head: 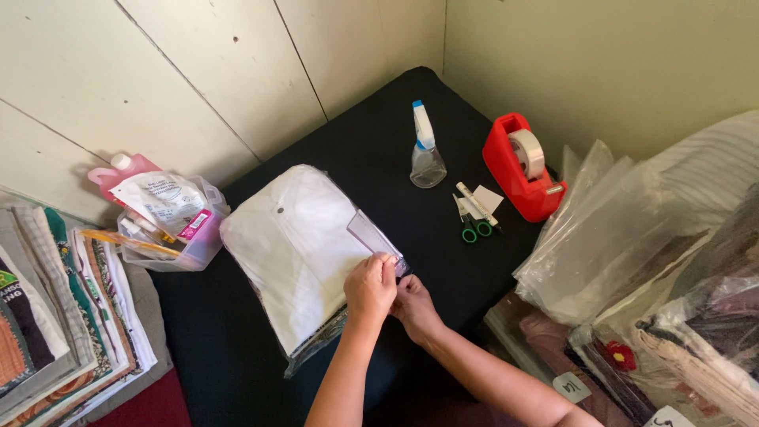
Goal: Package folded clothes into plastic bags and label them.
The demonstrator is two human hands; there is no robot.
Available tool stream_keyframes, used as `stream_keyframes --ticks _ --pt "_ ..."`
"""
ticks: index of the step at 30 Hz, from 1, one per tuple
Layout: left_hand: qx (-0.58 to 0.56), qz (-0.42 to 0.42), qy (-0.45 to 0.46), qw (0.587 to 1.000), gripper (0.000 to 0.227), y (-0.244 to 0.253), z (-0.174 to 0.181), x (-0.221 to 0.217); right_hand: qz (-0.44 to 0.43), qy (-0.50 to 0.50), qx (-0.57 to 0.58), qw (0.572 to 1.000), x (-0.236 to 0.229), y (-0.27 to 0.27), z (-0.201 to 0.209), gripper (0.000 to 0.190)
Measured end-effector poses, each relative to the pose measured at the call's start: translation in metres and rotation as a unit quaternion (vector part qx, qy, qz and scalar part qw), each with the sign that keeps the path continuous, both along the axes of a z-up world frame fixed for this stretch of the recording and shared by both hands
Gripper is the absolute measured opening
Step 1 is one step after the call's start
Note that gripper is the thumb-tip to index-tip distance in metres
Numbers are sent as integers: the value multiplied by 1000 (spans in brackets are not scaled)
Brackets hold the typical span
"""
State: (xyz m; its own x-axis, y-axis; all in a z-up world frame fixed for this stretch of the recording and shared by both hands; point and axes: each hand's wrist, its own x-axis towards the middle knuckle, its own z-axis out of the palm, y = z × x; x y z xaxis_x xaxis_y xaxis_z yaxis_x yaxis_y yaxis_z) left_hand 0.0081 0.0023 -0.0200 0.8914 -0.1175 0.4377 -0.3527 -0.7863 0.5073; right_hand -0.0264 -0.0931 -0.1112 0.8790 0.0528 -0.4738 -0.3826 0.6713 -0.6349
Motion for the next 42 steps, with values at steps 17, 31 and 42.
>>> stream_keyframes --ticks 17,31,42 --pt "-26 -3 -1 1000 11 0 6 -4 29 12 -27 999 4 -6 -4 17" --pt "-6 2 50 999 14 1 8 -3 12 -20 3 1000 -2 -11 4 25" --pt "-16 1 19 1000 13 0 6 -3 40 -45 -30 998 -4 -10 -4 21"
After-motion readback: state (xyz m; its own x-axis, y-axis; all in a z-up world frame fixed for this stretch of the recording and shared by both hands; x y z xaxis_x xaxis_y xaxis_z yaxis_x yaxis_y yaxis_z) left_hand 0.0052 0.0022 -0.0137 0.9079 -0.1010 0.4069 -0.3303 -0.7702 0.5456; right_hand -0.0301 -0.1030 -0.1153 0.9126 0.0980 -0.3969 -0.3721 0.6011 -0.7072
